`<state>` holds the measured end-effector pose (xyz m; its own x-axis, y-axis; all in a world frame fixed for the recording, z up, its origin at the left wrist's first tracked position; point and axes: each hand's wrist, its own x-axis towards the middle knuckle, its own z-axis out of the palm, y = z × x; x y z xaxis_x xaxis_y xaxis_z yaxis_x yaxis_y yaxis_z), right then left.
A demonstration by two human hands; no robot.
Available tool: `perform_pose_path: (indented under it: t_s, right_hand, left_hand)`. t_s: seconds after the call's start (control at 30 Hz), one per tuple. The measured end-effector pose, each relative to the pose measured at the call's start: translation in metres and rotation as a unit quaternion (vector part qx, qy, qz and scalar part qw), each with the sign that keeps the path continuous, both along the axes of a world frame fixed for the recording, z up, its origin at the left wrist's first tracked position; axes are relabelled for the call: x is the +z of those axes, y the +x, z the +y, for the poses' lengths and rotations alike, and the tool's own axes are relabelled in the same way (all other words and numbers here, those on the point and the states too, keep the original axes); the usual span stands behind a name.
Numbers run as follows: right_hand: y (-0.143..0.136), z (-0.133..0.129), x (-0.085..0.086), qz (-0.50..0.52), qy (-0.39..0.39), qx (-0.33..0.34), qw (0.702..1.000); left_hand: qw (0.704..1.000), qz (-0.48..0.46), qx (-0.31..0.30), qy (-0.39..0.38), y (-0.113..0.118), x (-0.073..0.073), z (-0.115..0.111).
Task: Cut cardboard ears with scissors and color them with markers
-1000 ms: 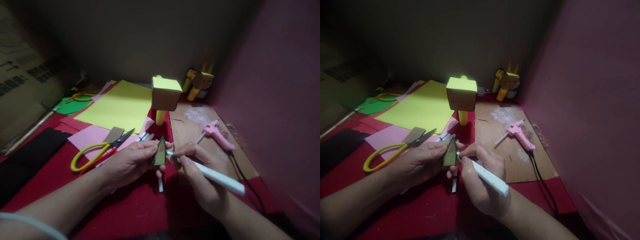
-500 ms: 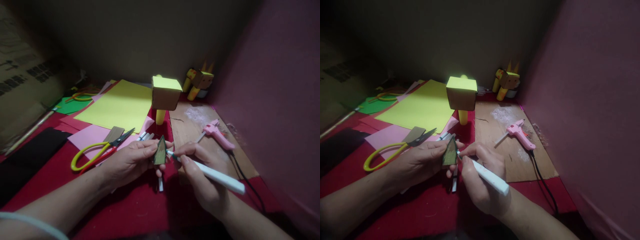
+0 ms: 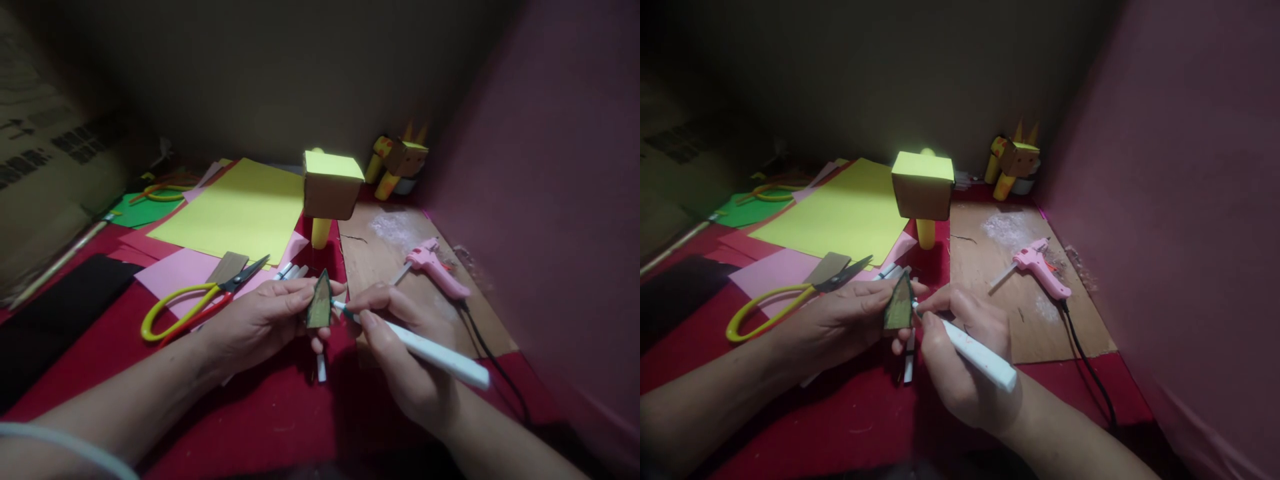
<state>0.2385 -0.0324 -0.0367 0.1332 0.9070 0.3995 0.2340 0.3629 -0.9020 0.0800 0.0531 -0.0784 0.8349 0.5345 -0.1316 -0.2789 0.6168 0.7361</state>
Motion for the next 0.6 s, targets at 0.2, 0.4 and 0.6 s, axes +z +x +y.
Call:
perform_pose_path:
  t_s: [0.2,0.4,0.6]
  right_hand:
    - [-0.0007,-0.0007,-0.0005,0.016,0.016,-0.010,1.000]
    - [0.0014,-0.0004,0.0002,-0.020,0.010,-0.013,1.000]
    - [0.0015,-0.0009,0.0004,-0.029,0.008,-0.010,1.000]
  left_hand:
    - [1.000,-0.005,0.002,-0.001,-0.0005,-0.0014,0.0013]
    - [1.000,-0.001,0.002,-0.006,-0.0002,-0.0023,0.0013]
    - [1.000,-0.005,0.004,-0.007,-0.0017,-0.0006,0.0001]
